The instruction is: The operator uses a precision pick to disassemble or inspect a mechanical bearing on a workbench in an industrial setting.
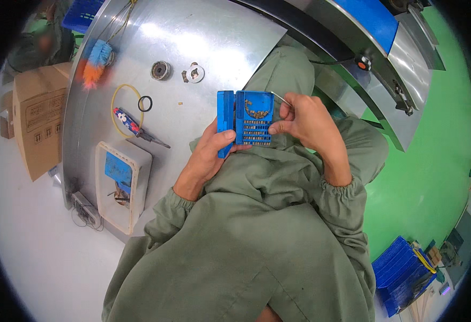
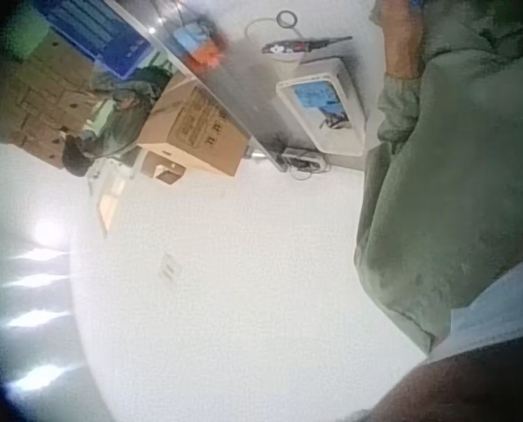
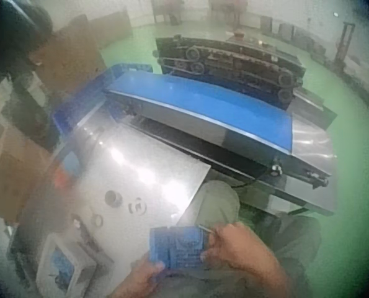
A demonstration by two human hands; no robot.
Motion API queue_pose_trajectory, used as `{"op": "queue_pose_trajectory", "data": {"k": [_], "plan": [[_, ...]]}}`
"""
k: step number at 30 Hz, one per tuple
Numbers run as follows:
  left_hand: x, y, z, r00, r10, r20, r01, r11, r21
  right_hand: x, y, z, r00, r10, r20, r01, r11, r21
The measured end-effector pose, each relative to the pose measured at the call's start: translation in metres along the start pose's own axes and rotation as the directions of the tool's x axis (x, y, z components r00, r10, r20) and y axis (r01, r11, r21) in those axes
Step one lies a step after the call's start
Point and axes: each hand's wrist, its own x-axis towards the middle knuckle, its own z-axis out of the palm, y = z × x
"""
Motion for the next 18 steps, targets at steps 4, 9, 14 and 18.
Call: {"op": "queue_pose_trajectory", "data": {"k": [4, 9, 14, 18], "plan": [[0.001, -0.003, 0.001, 1.0, 0.015, 0.01, -0.015, 1.0, -0.008, 0.004, -0.005, 0.01, 0.972, -0.118, -0.204, 0.143, 0.983, 0.115], [0.001, -0.004, 0.0, 1.0, 0.022, -0.004, -0.022, 1.0, -0.016, 0.017, -0.018, 0.038, 0.878, -0.32, -0.356, 0.235, 0.936, -0.261], [0.001, -0.003, 0.002, 1.0, 0.014, -0.023, -0.015, 0.999, -0.03, 0.02, -0.02, 0.044, 0.899, -0.326, -0.293, 0.199, 0.898, -0.391], [0.002, -0.004, 0.001, 1.0, 0.01, -0.018, -0.011, 0.998, -0.058, 0.02, -0.019, 0.047, 0.909, -0.32, -0.268, 0.179, 0.879, -0.442]]}}
